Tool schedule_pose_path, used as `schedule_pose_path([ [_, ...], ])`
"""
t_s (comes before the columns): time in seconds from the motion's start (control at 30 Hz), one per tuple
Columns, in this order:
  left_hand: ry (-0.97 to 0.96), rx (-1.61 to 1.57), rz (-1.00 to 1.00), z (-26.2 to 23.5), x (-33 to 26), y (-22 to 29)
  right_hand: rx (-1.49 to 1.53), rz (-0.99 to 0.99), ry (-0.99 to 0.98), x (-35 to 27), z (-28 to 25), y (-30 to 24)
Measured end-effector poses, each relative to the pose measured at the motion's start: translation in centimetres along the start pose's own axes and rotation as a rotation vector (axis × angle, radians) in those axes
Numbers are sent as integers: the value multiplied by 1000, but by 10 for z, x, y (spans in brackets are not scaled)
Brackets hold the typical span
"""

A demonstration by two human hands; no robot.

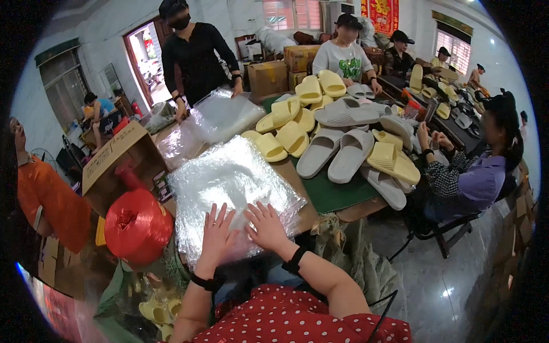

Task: The recorder is inspecting and packing pairs of sandals into clear plastic bags in a shoe manufacturing facility.

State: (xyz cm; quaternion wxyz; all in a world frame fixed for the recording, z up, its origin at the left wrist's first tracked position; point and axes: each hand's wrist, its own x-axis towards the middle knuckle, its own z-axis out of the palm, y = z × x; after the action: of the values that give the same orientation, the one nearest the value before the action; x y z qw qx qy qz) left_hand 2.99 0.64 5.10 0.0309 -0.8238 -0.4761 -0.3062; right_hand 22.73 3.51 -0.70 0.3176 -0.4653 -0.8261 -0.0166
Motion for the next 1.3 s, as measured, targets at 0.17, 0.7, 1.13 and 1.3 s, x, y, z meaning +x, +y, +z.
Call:
schedule_pose_path([
  [0.17,-82,34,-130,43,-20,-18,48,-15,76,-1,-8,3],
  [0.7,-19,13,-134,45,-21,-20,554,1013,610,-28,-123,232],
  [1.13,-41,-22,-196,36,-21,-15,1161,515,687,34,-185,46],
  [1.3,-46,-8,-187,38,-23,-19,1280,445,536,50,-207,-7],
])
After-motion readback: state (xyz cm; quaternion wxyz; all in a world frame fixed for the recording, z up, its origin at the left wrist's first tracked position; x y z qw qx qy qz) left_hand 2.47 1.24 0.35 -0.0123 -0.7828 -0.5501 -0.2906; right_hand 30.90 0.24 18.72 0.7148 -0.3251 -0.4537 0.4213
